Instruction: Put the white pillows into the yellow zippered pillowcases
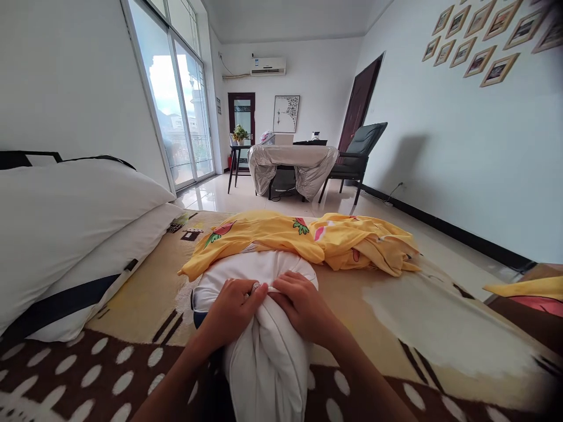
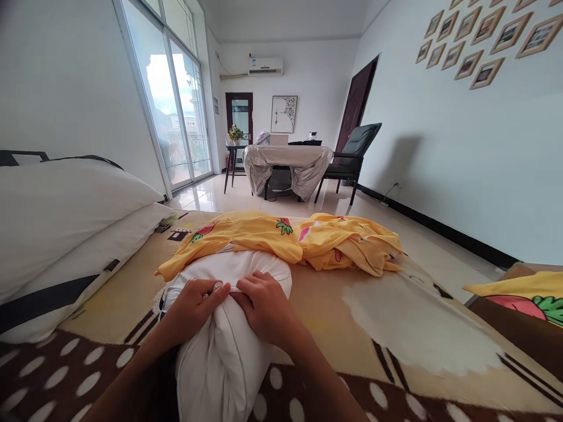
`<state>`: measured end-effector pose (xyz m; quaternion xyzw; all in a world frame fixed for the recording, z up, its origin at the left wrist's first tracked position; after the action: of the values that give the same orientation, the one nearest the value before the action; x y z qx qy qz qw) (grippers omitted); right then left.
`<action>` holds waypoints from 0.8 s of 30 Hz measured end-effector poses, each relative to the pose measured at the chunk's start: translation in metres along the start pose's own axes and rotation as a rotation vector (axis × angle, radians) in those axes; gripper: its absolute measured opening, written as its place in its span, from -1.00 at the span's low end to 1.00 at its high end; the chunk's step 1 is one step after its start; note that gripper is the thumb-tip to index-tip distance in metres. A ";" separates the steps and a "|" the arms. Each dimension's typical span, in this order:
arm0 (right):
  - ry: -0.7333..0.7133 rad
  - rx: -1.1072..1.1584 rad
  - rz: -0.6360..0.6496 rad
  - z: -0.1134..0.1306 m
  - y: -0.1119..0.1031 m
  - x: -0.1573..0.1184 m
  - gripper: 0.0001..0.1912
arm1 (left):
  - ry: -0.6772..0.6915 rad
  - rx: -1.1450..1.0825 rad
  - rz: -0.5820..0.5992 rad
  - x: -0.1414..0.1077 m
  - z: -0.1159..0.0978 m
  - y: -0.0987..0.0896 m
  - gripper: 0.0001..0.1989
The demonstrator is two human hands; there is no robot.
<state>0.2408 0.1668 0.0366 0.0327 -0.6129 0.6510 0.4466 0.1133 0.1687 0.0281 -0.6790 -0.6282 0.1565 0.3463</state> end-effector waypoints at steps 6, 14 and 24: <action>-0.235 -0.252 -0.242 0.093 -0.024 -0.040 -0.76 | 0.065 -0.039 0.021 -0.005 -0.005 -0.005 -0.54; -0.062 -0.695 -0.057 0.120 0.054 -0.109 -0.57 | 0.123 -0.037 -0.064 -0.019 -0.017 0.002 -0.54; -0.170 -0.716 -0.126 0.108 0.072 -0.117 -0.67 | 0.116 -0.092 -0.174 -0.024 -0.018 0.004 -0.55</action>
<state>0.2119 0.0247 -0.0608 -0.0339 -0.8336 0.3616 0.4162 0.1239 0.1404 0.0332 -0.6450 -0.6702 0.0574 0.3626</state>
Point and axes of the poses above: each hand's wrist, its own x-axis towards the middle knuckle, its own y-axis out of the palm, z = x × y, the point moved 6 cm from there along x, towards the middle knuckle, and after that the axes turned 8 degrees about -y, right-handed, at the moved point
